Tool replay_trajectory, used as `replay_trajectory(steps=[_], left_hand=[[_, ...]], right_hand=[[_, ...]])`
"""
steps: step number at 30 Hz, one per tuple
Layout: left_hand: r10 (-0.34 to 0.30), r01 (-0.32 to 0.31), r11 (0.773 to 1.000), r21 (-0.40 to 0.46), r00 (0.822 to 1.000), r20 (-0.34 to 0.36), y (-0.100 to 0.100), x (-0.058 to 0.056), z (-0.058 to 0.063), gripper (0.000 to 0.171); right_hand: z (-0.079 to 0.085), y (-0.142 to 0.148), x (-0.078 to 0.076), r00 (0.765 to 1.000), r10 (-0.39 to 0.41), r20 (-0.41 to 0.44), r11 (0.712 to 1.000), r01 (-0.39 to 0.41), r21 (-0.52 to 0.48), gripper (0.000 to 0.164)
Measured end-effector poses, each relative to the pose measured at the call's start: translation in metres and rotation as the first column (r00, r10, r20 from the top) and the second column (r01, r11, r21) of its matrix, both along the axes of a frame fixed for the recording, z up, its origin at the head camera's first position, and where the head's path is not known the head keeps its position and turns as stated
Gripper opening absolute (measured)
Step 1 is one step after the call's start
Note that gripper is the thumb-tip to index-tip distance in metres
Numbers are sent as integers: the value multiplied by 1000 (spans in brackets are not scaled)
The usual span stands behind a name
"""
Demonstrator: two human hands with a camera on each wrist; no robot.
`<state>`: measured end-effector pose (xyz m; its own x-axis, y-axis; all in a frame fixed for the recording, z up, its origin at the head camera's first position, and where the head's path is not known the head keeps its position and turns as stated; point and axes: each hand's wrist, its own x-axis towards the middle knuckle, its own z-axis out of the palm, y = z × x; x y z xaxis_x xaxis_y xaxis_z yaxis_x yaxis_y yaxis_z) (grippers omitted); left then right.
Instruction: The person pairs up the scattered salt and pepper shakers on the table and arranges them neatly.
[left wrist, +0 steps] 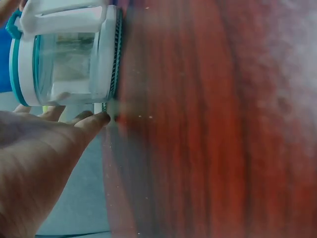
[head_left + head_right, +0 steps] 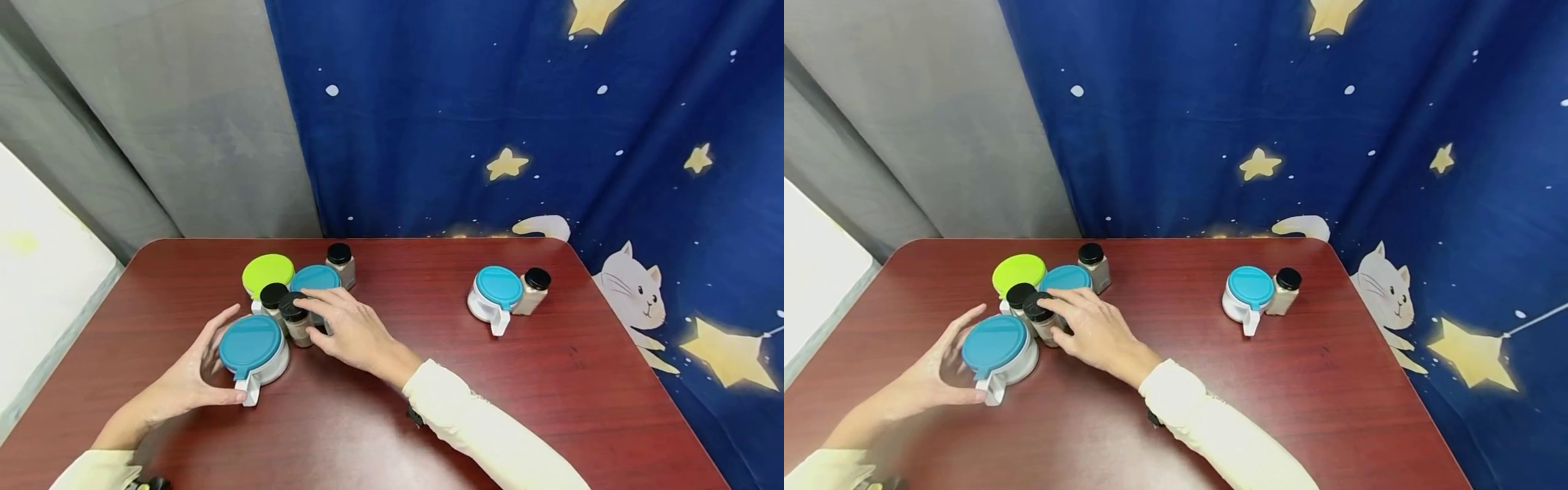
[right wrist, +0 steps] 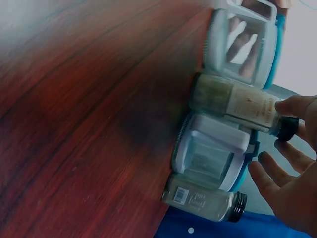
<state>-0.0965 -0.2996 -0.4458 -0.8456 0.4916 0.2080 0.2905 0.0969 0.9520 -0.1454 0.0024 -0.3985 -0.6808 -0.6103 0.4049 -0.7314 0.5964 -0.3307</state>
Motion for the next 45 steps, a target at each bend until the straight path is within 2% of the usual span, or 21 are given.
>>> replay_trajectory(steps=[2, 5, 13, 17, 20, 24, 29, 33, 38, 45], left_hand=[[18, -18, 999, -32, 1000, 16, 1, 2, 0, 126], [31, -30, 998, -51, 999, 28, 2, 3, -1, 124], [24, -24, 999, -40, 1000, 9, 0, 5, -5, 123], [18, -19, 998, -54, 1000, -22, 0, 5, -8, 125], [16, -19, 997, -74, 999, -42, 1, 5, -9, 128], [18, -21, 997, -80, 999, -43, 2, 4, -8, 132], [10, -12, 997, -73, 999, -32, 5, 4, -7, 130], [28, -32, 995, -96, 999, -40, 8, 4, -7, 127], [94, -102, 984, -144, 994, -63, 9, 4, -8, 122], [112, -120, 989, -91, 990, -86, 14, 8, -8, 122]], right_hand=[[-1, 1, -1, 999, -8, -37, 1000, 9, 22, 47], [-1, 0, -1, 999, -12, -49, 1000, 13, 15, 46], [-4, -6, 2, 1000, 15, -6, 997, -16, -69, 43], [-5, -8, 5, 993, 44, 108, 985, -25, -173, 45], [-7, -9, 8, 964, 71, 257, 963, 1, -270, 55], [-12, -12, 11, 925, 55, 377, 957, 59, -283, 65], [-16, -15, 13, 931, -16, 365, 973, 98, -208, 59], [-18, -16, 13, 939, -40, 340, 979, 106, -176, 52], [-20, -16, 14, 940, -20, 340, 973, 96, -209, 52], [-21, -13, 17, 943, 40, 329, 963, 52, -264, 51]])
